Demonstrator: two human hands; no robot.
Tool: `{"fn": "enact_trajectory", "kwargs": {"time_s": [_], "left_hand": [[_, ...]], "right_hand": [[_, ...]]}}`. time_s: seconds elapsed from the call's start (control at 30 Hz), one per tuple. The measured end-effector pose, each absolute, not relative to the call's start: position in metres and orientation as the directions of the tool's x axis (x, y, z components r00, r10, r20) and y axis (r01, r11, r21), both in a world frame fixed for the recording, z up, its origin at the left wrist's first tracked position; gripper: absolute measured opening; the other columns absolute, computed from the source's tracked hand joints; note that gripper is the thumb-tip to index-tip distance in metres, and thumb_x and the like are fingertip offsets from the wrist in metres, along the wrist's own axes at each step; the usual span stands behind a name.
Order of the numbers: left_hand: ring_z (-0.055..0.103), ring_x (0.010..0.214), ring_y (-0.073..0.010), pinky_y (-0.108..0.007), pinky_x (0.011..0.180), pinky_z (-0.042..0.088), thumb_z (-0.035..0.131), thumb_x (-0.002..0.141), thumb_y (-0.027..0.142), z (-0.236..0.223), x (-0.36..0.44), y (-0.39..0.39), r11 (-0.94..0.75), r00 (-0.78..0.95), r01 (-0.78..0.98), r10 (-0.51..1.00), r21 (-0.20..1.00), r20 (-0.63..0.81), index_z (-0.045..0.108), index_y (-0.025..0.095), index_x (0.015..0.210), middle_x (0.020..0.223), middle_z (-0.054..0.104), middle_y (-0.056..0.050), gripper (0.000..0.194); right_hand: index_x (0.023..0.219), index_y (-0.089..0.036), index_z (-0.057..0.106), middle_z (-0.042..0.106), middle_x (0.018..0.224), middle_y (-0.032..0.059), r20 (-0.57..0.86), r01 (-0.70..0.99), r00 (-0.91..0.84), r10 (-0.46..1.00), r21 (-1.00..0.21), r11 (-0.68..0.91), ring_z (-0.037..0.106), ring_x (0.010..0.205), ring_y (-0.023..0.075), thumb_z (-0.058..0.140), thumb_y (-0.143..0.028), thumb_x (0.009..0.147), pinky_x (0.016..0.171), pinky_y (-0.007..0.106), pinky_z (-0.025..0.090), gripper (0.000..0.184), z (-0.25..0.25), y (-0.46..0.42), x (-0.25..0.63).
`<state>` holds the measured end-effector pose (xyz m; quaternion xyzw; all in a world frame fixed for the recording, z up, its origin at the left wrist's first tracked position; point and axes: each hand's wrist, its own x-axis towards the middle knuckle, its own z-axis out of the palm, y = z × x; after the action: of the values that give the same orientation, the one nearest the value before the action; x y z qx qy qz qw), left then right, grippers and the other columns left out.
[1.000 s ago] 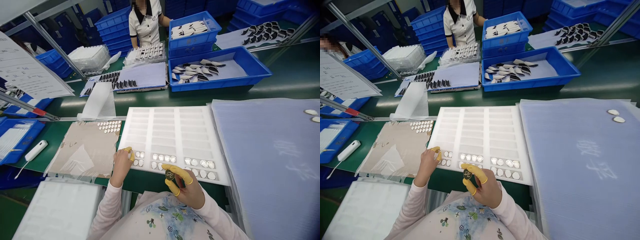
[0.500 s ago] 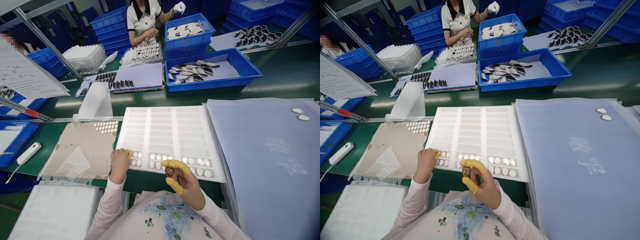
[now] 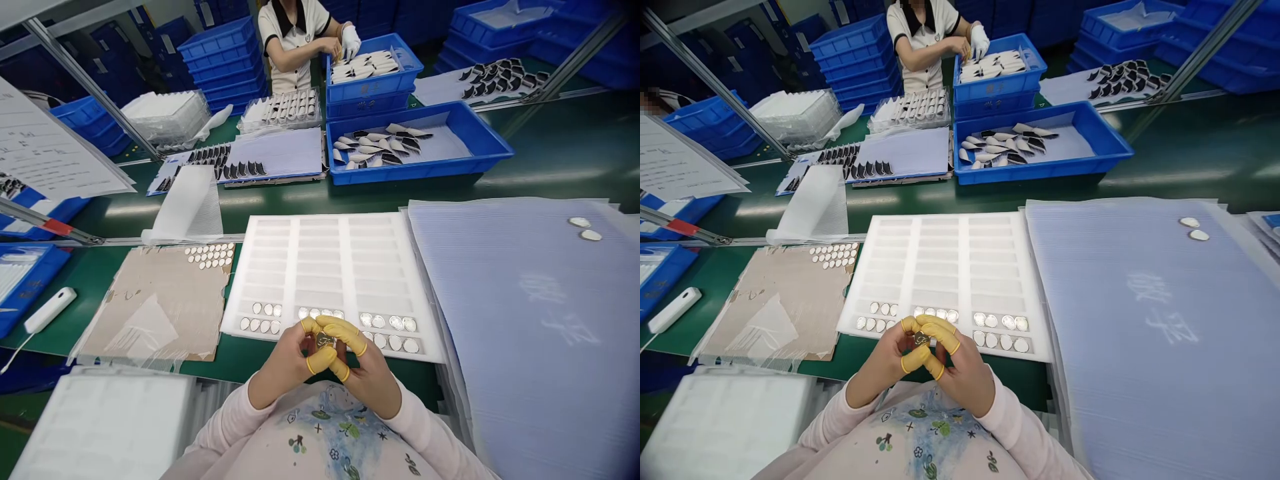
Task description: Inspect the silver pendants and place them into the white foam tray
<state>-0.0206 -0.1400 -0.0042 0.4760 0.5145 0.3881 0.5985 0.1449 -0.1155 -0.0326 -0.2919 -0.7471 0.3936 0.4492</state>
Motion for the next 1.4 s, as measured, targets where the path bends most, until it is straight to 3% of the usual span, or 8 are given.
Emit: {"fn": "enact_trajectory", "kwargs": {"time_s": [0.13,0.33,0.57,0.8,1.03,1.13,1.23,1.4], "left_hand": [[0.044,0.054,-0.0101,-0.023,0.054,0.039,0.065,0.084,0.054,0.0,-0.014,-0.137,0.302,0.161,-0.045,0.943,0.952,-0.292,0.058,0.018,0.078,0.064,0.052,0.003,0.036],[0.031,0.044,-0.0079,-0.023,0.045,0.028,0.052,0.09,0.065,0.003,-0.015,-0.14,0.18,0.045,0.133,0.981,0.975,-0.187,0.05,0.018,0.06,0.047,0.038,0.006,0.055],[0.035,0.039,-0.0072,-0.021,0.041,0.028,0.038,0.089,0.076,0.003,-0.016,-0.14,0.227,0.07,0.089,0.97,0.97,-0.233,0.048,0.018,0.06,0.045,0.042,0.004,0.066],[0.042,0.039,-0.0042,-0.017,0.039,0.033,0.052,0.091,0.065,-0.008,-0.019,-0.142,0.386,0.132,-0.193,0.921,0.902,-0.366,0.055,0.017,0.083,0.059,0.05,0.006,0.049],[0.039,0.032,-0.0033,-0.015,0.034,0.031,0.062,0.088,0.06,-0.009,-0.024,-0.14,0.441,0.235,-0.29,0.893,0.849,-0.384,0.055,0.017,0.084,0.05,0.053,0.007,0.043],[0.042,0.032,-0.0042,-0.015,0.034,0.034,0.063,0.087,0.059,-0.007,-0.023,-0.14,0.447,0.22,-0.26,0.89,0.856,-0.398,0.055,0.017,0.082,0.05,0.056,0.006,0.043],[0.048,0.034,-0.0062,-0.015,0.035,0.037,0.063,0.087,0.059,-0.004,-0.021,-0.139,0.452,0.211,-0.223,0.887,0.864,-0.41,0.055,0.017,0.082,0.051,0.059,0.005,0.043],[0.055,0.037,-0.0082,-0.017,0.038,0.045,0.062,0.089,0.057,0.0,-0.019,-0.139,0.457,0.224,-0.198,0.882,0.867,-0.414,0.054,0.018,0.082,0.053,0.061,0.004,0.04]], "right_hand": [[0.134,-0.029,0.051,0.067,0.125,0.0144,0.449,0.135,-0.465,0.763,-0.816,0.562,0.054,0.052,0.0111,0.058,-0.028,0.098,0.056,0.03,0.056,0.036,-0.029,-0.116,0.148],[0.14,-0.026,0.049,0.069,0.08,0.0031,0.359,0.122,-0.505,0.785,-0.871,0.476,0.051,0.052,0.0138,0.056,-0.036,0.099,0.059,0.031,0.055,0.043,-0.025,-0.117,0.147],[0.135,-0.036,0.049,0.059,0.135,0.0126,0.36,-0.028,-0.512,0.78,-0.915,0.403,0.05,0.055,0.011,0.051,-0.04,0.101,0.059,0.032,0.055,0.035,-0.027,-0.118,0.148],[0.135,-0.039,0.049,0.055,0.135,0.0103,0.314,-0.101,-0.459,0.831,-0.948,0.302,0.046,0.056,0.0102,0.056,-0.032,0.099,0.071,0.037,0.056,0.037,-0.031,-0.119,0.148],[0.126,-0.037,0.051,0.051,0.133,0.0082,0.256,-0.098,-0.481,0.839,-0.966,0.239,0.045,0.058,0.0088,0.06,-0.025,0.095,0.07,0.036,0.052,0.035,-0.026,-0.118,0.147],[0.123,-0.032,0.05,0.056,0.104,0.0028,0.193,-0.091,-0.492,0.849,-0.981,0.17,0.045,0.061,0.0112,0.067,-0.027,0.088,0.067,0.033,0.048,0.039,-0.025,-0.116,0.148],[0.1,-0.027,0.053,0.04,0.069,-0.007,0.085,-0.02,-0.469,0.879,-0.996,0.085,0.04,0.059,0.0126,0.07,-0.025,0.082,0.061,0.028,0.04,0.024,-0.027,-0.115,0.148],[0.077,-0.023,0.051,0.042,0.058,-0.0075,-0.083,0.076,-0.5,0.862,-0.996,-0.052,0.035,0.053,0.011,0.063,-0.028,0.086,0.052,0.025,0.031,0.016,-0.025,-0.114,0.144]]}}
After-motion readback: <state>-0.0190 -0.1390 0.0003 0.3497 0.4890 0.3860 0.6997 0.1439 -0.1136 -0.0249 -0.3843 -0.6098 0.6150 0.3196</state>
